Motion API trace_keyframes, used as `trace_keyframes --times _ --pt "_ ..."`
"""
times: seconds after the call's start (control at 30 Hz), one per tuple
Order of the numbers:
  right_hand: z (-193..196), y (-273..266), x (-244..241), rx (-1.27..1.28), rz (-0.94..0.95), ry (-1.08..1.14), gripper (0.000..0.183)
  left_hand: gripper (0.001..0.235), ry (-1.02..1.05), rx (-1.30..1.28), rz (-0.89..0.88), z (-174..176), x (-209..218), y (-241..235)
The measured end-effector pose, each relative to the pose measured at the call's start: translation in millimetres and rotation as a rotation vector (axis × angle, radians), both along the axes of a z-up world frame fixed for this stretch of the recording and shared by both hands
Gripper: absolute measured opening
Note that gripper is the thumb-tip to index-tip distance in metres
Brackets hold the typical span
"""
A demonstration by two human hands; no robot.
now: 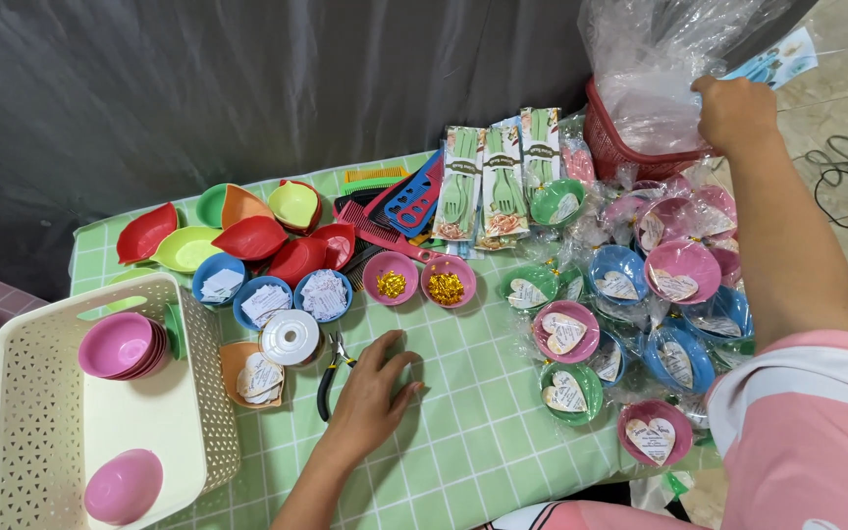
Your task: The person places a heart-shaped tag into a pink bowl, wraps it in clear plastic, and secures the package with a gold twist tie. They repeat this process for a second bowl, placing each finished unit on the table.
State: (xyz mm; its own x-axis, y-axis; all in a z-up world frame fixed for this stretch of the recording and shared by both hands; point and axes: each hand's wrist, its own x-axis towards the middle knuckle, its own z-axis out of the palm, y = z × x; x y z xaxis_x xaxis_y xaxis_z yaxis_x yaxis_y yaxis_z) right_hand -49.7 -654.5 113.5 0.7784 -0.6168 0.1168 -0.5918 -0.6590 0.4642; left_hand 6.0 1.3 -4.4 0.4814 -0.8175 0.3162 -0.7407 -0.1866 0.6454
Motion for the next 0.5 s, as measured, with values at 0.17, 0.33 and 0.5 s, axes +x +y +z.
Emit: trace_keyframes --times 0.17,0.33,0.5 --pt "18 -10 -11 -0.224 0.095 0.062 0.073 0.033 -0.005 0.006 -0.005 3 -1 0" --pt "36 -25 -41 -0.710 0.434 -0.280 0.069 0.034 -0.024 0.014 -0.002 1 -1 0" --pt "108 121 -69 0.316 0.771 -0.930 0.032 0.032 -0.048 0.018 -0.005 4 -3 1"
